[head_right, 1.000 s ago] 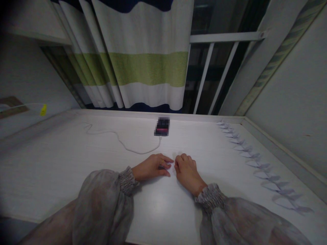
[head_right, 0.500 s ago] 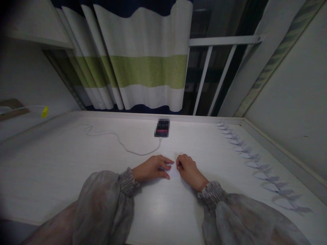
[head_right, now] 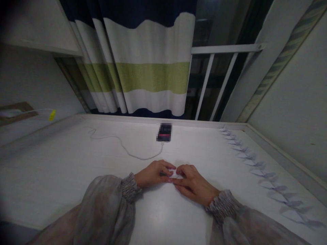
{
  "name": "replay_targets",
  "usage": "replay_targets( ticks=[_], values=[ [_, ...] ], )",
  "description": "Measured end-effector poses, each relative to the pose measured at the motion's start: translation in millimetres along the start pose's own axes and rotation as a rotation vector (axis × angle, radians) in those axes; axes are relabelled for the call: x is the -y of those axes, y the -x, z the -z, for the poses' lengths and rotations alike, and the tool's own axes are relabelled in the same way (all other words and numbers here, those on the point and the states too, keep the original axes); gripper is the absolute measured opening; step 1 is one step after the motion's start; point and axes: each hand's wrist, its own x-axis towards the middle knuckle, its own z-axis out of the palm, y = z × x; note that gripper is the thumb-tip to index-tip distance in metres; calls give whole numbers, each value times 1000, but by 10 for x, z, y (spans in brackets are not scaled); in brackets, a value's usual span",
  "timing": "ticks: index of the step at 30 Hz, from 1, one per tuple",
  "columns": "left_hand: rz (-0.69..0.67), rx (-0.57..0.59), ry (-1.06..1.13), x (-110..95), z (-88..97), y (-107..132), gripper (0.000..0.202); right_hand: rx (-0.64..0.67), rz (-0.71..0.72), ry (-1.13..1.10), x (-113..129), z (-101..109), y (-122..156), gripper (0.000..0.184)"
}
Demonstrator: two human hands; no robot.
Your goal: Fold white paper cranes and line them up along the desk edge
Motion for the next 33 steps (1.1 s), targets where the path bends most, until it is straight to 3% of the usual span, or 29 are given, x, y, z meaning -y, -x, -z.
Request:
replay_targets(
  ticks=[5,10,17,33],
  values=[
    [2,-6,-1,-23,2,1,21,60,-16,74,-36,36,-36,29],
    [17,9,-6,-41,16,-3,21,47,-74,69,-13,71,-64,27],
    [7,27,-20,-44,34,-8,20,42,-124,91,-157,138,-2,28],
    [-24,-26,3,-63,21,12,40,-10,-76,103,-57,116,-44,23]
  ],
)
